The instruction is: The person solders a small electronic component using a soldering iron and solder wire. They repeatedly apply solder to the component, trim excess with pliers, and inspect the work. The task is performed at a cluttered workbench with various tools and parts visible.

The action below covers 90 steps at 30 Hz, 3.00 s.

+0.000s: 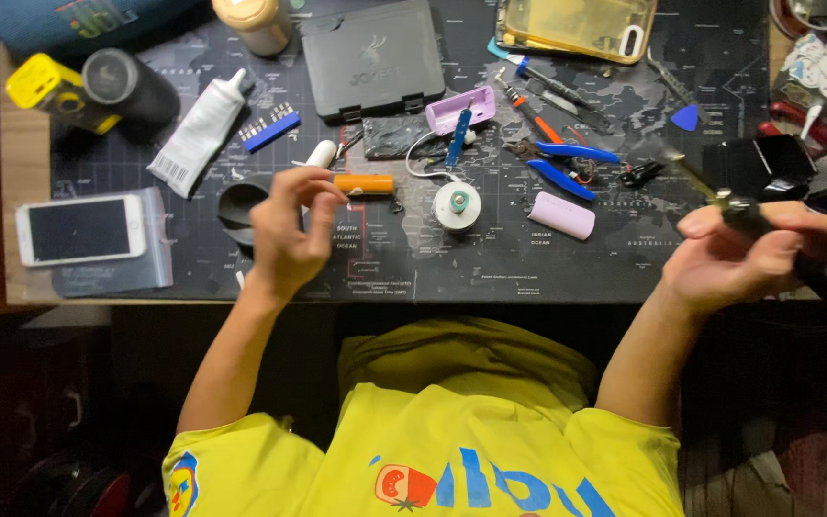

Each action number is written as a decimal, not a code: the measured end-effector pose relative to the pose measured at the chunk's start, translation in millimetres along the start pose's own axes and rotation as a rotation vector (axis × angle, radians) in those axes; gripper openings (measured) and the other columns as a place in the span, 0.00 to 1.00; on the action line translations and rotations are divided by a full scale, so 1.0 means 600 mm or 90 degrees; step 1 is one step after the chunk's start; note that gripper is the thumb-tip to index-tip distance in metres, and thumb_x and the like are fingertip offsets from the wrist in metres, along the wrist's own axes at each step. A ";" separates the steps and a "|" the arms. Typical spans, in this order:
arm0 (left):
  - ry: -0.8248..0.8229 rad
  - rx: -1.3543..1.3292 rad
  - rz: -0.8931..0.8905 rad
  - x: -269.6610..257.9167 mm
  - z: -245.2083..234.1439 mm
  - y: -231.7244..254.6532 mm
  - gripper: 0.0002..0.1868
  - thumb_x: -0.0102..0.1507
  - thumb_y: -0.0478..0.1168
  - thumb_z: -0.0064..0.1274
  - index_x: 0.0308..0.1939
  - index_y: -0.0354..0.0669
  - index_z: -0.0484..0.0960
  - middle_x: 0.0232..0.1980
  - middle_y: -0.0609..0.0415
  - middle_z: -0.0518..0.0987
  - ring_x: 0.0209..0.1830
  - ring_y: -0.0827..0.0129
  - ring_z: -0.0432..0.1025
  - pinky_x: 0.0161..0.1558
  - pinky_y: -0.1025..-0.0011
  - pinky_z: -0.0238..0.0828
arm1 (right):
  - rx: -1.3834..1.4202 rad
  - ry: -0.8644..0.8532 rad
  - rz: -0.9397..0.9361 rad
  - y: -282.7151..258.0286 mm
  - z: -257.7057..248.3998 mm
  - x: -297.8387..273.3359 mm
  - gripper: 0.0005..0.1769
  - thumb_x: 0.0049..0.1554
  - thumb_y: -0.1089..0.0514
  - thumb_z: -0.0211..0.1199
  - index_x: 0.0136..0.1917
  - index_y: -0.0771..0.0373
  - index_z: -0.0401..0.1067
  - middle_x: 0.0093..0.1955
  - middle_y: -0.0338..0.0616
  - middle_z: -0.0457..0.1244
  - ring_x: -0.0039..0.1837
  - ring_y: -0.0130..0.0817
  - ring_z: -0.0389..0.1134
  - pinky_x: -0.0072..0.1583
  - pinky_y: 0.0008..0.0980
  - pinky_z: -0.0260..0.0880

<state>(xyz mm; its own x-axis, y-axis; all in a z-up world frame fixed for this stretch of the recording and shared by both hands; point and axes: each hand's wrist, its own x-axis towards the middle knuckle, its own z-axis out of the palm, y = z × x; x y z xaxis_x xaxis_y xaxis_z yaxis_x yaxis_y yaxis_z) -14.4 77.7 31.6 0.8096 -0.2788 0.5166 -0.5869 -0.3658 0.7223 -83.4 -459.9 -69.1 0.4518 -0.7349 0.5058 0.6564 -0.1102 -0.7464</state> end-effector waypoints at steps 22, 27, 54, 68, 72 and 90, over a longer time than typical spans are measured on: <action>0.018 0.226 -0.001 0.087 -0.071 0.057 0.06 0.81 0.31 0.54 0.54 0.30 0.85 0.49 0.41 0.84 0.38 0.57 0.74 0.45 0.61 0.72 | 0.058 0.062 0.102 0.020 -0.072 -0.002 0.38 0.75 0.36 0.52 0.93 0.43 0.51 0.69 0.54 0.72 0.31 0.44 0.58 0.39 0.40 0.66; 0.045 0.173 -0.003 0.128 -0.096 0.059 0.06 0.78 0.27 0.52 0.50 0.28 0.85 0.47 0.42 0.84 0.44 0.58 0.75 0.48 0.63 0.72 | 0.142 0.043 0.138 0.051 -0.060 -0.011 0.37 0.76 0.38 0.53 0.94 0.42 0.51 0.73 0.43 0.73 0.32 0.45 0.57 0.38 0.41 0.64; -0.424 0.316 -0.282 0.142 -0.085 -0.047 0.10 0.71 0.45 0.62 0.46 0.42 0.84 0.44 0.51 0.85 0.46 0.54 0.76 0.44 0.57 0.68 | 0.019 -0.074 0.121 0.032 -0.025 -0.013 0.33 0.77 0.35 0.43 0.87 0.50 0.62 0.46 0.50 0.53 0.35 0.44 0.54 0.38 0.40 0.54; -0.418 0.329 -0.220 0.147 -0.085 -0.042 0.17 0.75 0.49 0.60 0.40 0.41 0.84 0.37 0.49 0.83 0.41 0.52 0.75 0.45 0.55 0.67 | 0.218 0.029 0.163 0.079 -0.093 -0.045 0.39 0.72 0.28 0.59 0.91 0.31 0.59 0.63 0.34 0.63 0.36 0.36 0.55 0.38 0.42 0.65; -0.388 0.391 -0.099 0.146 -0.078 -0.040 0.15 0.71 0.46 0.66 0.49 0.37 0.87 0.46 0.45 0.84 0.50 0.45 0.77 0.55 0.51 0.69 | 0.183 -0.056 0.090 -0.017 0.042 -0.019 0.24 0.73 0.34 0.60 0.70 0.49 0.61 0.51 0.37 0.59 0.32 0.31 0.52 0.33 0.33 0.60; -0.380 0.434 0.123 0.258 0.174 0.005 0.41 0.62 0.67 0.71 0.64 0.36 0.86 0.52 0.44 0.82 0.52 0.50 0.76 0.54 0.58 0.73 | 0.193 -0.013 0.071 -0.055 0.084 0.000 0.13 0.76 0.45 0.45 0.60 0.56 0.57 0.42 0.39 0.55 0.27 0.34 0.60 0.31 0.36 0.68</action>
<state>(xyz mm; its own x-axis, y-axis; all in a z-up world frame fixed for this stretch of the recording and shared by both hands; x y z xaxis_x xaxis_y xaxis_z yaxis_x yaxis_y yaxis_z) 108.0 -59.1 65.6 0.6674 -0.7313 0.1408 -0.7447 -0.6557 0.1243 -74.8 -422.6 -23.0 0.5411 -0.7168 0.4398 0.7512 0.1769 -0.6359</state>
